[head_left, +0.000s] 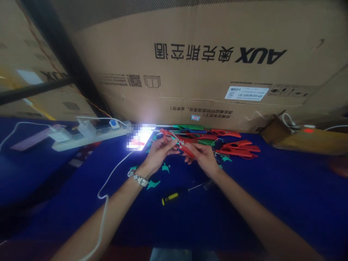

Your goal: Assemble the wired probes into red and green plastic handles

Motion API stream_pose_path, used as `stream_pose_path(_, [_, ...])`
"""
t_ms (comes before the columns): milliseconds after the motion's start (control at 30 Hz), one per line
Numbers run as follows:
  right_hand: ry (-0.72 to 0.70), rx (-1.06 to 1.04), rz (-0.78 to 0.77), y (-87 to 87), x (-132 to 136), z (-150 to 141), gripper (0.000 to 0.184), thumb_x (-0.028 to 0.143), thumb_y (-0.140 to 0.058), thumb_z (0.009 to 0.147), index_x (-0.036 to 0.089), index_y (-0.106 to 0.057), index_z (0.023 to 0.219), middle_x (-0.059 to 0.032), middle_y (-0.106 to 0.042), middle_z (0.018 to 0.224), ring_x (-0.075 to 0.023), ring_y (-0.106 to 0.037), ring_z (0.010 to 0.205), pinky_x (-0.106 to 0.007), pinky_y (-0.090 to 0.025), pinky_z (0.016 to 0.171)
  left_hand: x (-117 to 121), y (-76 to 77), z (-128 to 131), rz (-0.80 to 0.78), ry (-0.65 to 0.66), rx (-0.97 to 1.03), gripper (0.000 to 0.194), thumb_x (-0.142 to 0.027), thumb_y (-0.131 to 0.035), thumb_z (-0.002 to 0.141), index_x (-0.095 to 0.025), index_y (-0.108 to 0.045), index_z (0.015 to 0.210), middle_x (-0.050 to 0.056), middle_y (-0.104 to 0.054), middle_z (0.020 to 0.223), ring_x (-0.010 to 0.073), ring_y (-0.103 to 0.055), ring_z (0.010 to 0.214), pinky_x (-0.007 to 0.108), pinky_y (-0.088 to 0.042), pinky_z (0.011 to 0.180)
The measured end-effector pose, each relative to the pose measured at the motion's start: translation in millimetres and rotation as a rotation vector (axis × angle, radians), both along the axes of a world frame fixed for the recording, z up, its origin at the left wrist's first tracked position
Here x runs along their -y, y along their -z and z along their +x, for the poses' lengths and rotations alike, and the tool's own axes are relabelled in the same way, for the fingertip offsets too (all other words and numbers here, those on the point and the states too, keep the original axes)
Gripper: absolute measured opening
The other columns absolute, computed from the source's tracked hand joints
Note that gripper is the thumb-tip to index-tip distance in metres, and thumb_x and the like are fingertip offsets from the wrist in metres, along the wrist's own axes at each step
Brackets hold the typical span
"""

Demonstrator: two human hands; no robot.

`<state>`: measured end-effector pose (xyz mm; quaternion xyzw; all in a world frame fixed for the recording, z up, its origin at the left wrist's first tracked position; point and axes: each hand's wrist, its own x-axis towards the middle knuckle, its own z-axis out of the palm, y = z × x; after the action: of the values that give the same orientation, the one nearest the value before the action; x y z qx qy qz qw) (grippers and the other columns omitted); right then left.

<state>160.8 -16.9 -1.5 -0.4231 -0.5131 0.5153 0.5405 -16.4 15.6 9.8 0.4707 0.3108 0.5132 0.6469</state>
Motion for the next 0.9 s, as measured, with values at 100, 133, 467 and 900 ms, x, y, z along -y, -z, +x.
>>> stream_pose_path(100, [0.007,-0.017,-0.025,3.7,0,-2,0.042,0.057,-0.074,0.079,0.016,-0.078,0.086,-0.0062,-0.076,0.077,-0.0142,-0.068,0.052,-0.024,-0.055,0.044,2,-0.4,3,-0.014,-0.016,0.021,0.030,-0.038,-0.088,0.069,-0.016,-0.070,0.078,-0.001,-0.068,0.075,0.0111,-0.065,0.069,0.026,-0.062,0.070])
stream_pose_path(133, [0.000,-0.017,-0.033,4.8,0,-2,0.041,0.056,-0.074,0.079,0.016,-0.079,0.089,-0.0064,-0.076,0.079,-0.0145,-0.069,0.053,-0.024,-0.055,0.043,3,-0.5,4,-0.024,-0.019,0.021,0.031,-0.039,-0.088,0.068,-0.015,-0.069,0.078,-0.001,-0.068,0.074,0.0112,-0.065,0.069,0.027,-0.062,0.071])
stream_pose_path(467, [-0.015,0.041,0.060,4.6,3,0,0.049,0.053,-0.071,0.084,0.016,-0.075,0.116,-0.0035,-0.073,0.068,-0.0174,-0.071,0.053,-0.023,-0.052,0.038,8,-2.5,11,-0.051,-0.028,-0.009,0.032,-0.039,-0.087,0.068,-0.013,-0.073,0.080,0.002,-0.071,0.079,0.0124,-0.066,0.072,0.030,-0.063,0.075])
stream_pose_path(900, [0.037,0.017,0.030,5.5,7,-5,0.049,0.053,-0.073,0.082,0.016,-0.075,0.114,-0.0035,-0.073,0.066,-0.0181,-0.071,0.057,-0.025,-0.056,0.042,13,-1.1,20,-0.110,-0.071,0.010,0.032,-0.033,-0.090,0.063,-0.015,-0.065,0.074,-0.003,-0.064,0.066,0.0090,-0.057,0.057,0.018,-0.046,0.046])
